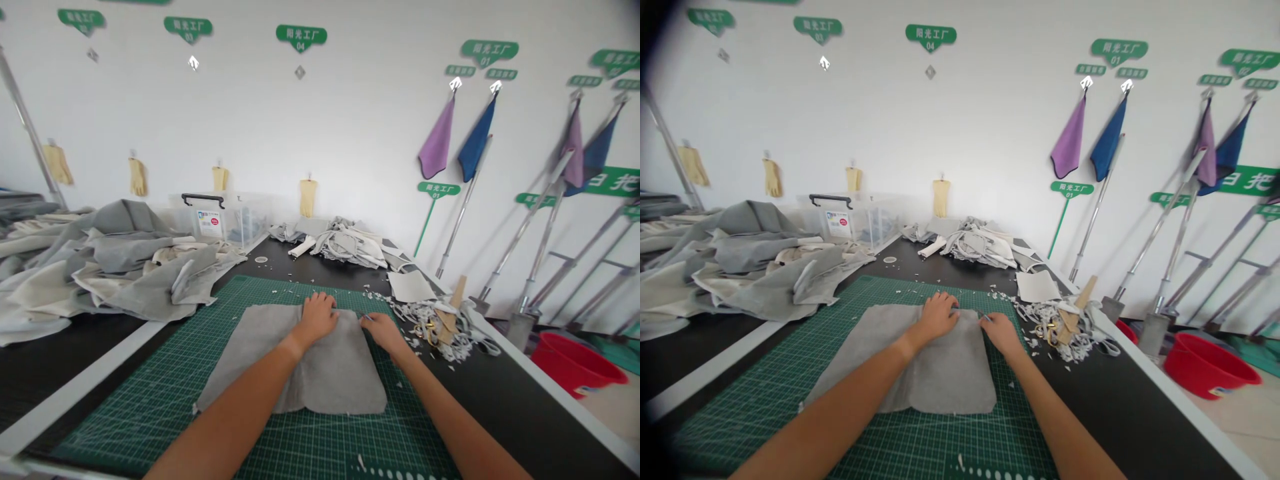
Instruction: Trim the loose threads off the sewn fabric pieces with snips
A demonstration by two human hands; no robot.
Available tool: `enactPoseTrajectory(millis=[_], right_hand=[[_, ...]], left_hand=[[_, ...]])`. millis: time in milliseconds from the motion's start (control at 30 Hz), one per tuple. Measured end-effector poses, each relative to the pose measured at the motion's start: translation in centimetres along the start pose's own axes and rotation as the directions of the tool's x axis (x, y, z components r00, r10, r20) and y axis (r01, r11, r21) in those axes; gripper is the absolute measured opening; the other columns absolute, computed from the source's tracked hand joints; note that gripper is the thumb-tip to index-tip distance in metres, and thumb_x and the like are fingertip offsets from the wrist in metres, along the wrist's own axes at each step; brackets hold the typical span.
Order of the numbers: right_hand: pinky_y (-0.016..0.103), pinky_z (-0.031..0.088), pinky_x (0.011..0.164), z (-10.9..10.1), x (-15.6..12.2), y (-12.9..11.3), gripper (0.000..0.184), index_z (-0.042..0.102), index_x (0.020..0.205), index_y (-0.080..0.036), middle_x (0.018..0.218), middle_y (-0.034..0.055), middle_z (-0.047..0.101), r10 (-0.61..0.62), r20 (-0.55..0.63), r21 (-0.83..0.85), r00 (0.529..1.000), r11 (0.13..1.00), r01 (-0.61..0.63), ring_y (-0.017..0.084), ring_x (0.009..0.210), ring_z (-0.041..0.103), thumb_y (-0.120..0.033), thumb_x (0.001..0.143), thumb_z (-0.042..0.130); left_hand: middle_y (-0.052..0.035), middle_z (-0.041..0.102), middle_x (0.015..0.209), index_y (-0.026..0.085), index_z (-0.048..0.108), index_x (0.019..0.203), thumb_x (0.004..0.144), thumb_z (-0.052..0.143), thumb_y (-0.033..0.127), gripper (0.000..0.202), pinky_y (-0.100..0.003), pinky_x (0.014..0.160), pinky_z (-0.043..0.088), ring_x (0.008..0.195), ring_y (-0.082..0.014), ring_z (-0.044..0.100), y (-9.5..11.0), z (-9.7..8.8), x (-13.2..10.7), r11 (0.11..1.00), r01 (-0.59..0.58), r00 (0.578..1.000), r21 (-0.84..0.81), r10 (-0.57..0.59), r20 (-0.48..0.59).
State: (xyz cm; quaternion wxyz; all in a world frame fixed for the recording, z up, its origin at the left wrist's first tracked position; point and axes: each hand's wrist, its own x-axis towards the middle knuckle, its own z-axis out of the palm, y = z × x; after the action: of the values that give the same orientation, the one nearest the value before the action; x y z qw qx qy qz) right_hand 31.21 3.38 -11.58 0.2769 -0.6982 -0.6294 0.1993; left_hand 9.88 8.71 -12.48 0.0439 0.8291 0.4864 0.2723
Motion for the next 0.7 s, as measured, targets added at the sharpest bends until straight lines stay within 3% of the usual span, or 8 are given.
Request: enactPoseTrajectory(millis=[133,333,500,600,700], right_hand=[[0.024,0.027,0.051,0.07,0.21,0.08,0.034,0.065,0.07,-0.018,0.047,-0.0013,0.05,0.031,-0.005,0.071,0.999,0.997,-0.031,0.014,0.053,0.051,-0.046,0.086,0.055],[0.024,0.025,0.048,0.08,-0.28,-0.32,0.033,0.059,0.067,-0.02,0.044,-0.0047,0.042,0.012,0.011,0.152,1.0,0.988,-0.013,0.012,0.047,0.042,-0.049,0.081,0.062],[0.023,0.028,0.05,0.07,-0.55,-0.35,0.029,0.061,0.072,-0.02,0.053,-0.0044,0.047,-0.115,0.02,0.242,0.993,0.964,0.107,0.012,0.051,0.042,-0.047,0.081,0.062],[0.023,0.032,0.055,0.37,-0.54,-0.48,0.026,0.063,0.075,-0.019,0.065,-0.0028,0.054,-0.236,0.003,0.262,0.972,0.938,0.227,0.013,0.061,0.047,-0.044,0.081,0.063],[0.023,0.034,0.058,0.76,-0.53,-0.62,0.027,0.063,0.075,-0.019,0.066,-0.0025,0.055,-0.261,-0.033,0.262,0.965,0.929,0.261,0.014,0.065,0.049,-0.044,0.084,0.061]], left_hand=[[-0.0072,0.069,0.109,0.024,0.068,0.101,0.09,0.059,0.032,0.016,-0.041,0.096,0.041,0.111,-0.0282,0.057,0.06,0.23,-0.73,0.998,-0.015,0.998,-0.069,0.019,0.057],[-0.0027,0.074,0.11,0.027,0.068,0.109,0.087,0.064,0.03,0.022,-0.036,0.094,0.045,0.106,-0.0253,0.064,0.04,0.35,-1.0,0.964,-0.041,0.995,-0.262,0.062,0.075],[-0.004,0.075,0.112,0.026,0.071,0.112,0.088,0.064,0.037,0.026,-0.035,0.096,0.048,0.107,-0.0243,0.066,0.27,0.5,-0.79,0.904,-0.078,0.996,-0.42,0.088,0.003],[-0.0021,0.075,0.105,0.025,0.071,0.104,0.09,0.062,0.033,0.019,-0.031,0.092,0.05,0.102,-0.0211,0.067,0.44,0.61,-0.72,0.848,-0.111,0.993,-0.518,0.111,-0.031],[-0.0007,0.074,0.099,0.024,0.069,0.098,0.09,0.06,0.028,0.013,-0.029,0.09,0.05,0.098,-0.0189,0.067,0.6,0.69,-0.8,0.833,-0.109,0.994,-0.543,0.094,-0.055]])
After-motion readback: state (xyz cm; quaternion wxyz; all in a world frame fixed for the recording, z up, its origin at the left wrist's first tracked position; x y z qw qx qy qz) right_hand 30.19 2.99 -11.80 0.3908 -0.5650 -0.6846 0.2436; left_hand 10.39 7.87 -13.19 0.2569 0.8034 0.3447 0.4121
